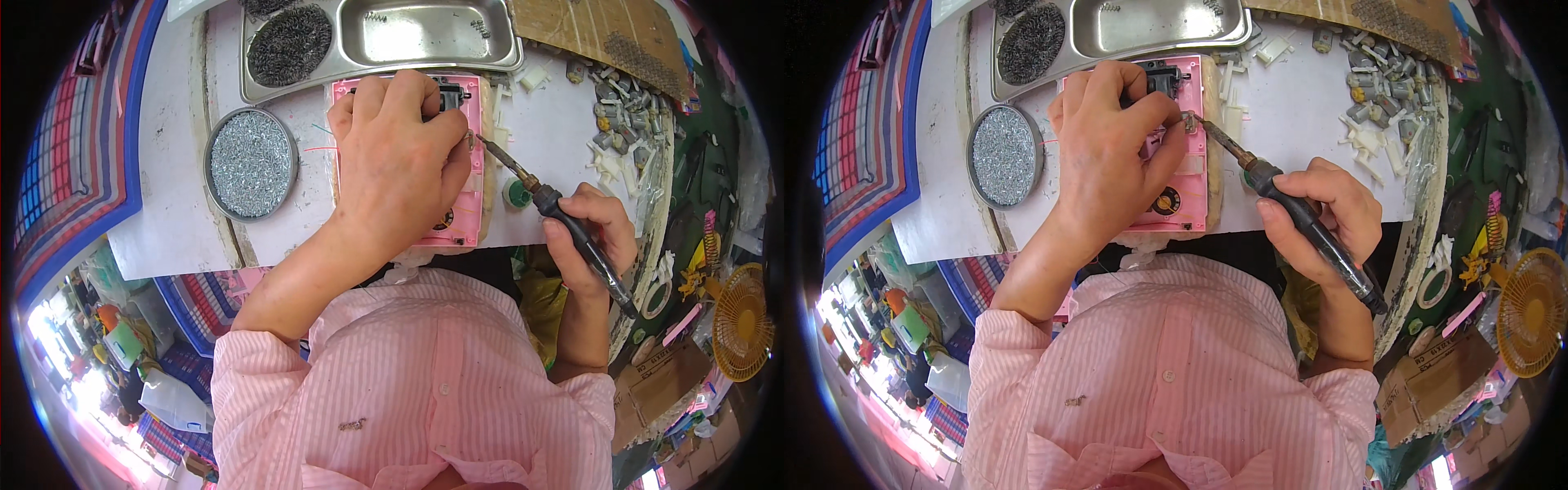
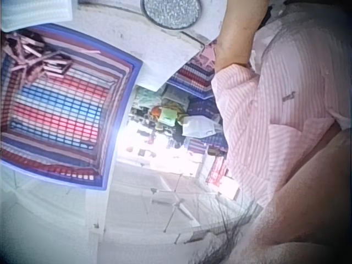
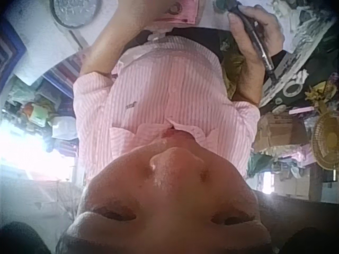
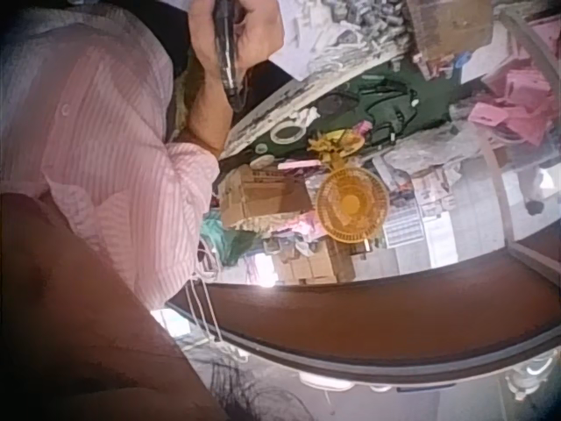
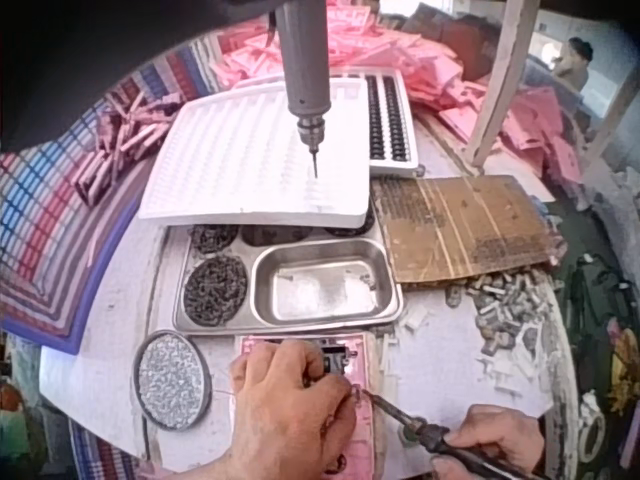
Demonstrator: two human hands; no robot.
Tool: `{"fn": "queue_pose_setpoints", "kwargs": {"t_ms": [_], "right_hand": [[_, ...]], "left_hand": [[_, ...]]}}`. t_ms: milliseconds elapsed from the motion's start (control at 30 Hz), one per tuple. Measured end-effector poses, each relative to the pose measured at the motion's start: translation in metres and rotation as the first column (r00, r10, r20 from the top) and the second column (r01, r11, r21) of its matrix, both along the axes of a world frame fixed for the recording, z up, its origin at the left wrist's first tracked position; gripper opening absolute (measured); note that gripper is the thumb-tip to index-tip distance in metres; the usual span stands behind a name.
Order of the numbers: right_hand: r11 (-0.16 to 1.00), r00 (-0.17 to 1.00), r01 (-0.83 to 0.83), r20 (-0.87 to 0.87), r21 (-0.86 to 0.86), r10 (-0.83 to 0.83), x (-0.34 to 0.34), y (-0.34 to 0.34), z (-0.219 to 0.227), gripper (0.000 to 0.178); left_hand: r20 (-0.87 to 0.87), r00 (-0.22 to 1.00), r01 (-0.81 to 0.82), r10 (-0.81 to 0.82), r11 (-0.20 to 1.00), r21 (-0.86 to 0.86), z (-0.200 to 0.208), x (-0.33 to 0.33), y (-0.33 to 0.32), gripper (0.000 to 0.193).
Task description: Assembling a pink electronic toy by soldering internal wires and securing the casing with screws.
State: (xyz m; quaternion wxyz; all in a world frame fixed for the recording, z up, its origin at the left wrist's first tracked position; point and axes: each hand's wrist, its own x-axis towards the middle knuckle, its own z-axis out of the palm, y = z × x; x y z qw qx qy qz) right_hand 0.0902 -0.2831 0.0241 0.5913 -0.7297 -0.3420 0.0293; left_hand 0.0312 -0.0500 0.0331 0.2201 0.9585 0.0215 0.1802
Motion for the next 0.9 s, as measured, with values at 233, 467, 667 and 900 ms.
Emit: {"fn": "queue_pose_setpoints", "kwargs": {"t_ms": [233,467,667,900], "right_hand": [[1.0,1.0,-0.016,-0.004,0.02,0.016,0.001,0.003,-0.0015,0.027],[1.0,1.0,-0.01,-0.013,0.012,0.01,0.0009,0.0045,-0.0032,0.026],[1.0,1.0,-0.021,0.014,-0.007,0.021,0.0042,0.0049,0.0015,0.024],[0.999,0.996,-0.033,0.087,-0.039,0.036,0.0058,0.008,0.0017,0.024]], "left_hand": [[-0.016,1.0,-0.012,0.012,1.0,0.02,0.0024,0.0012,-0.0018,0.009],[-0.017,1.0,-0.011,0.012,0.999,0.042,0.0023,0.0015,-0.0013,0.01],[-0.008,1.0,-0.008,0.008,0.999,0.045,0.0034,0.0017,-0.0007,0.009],[-0.013,1.0,-0.01,0.01,0.999,0.038,0.003,0.0015,-0.0013,0.01]]}}
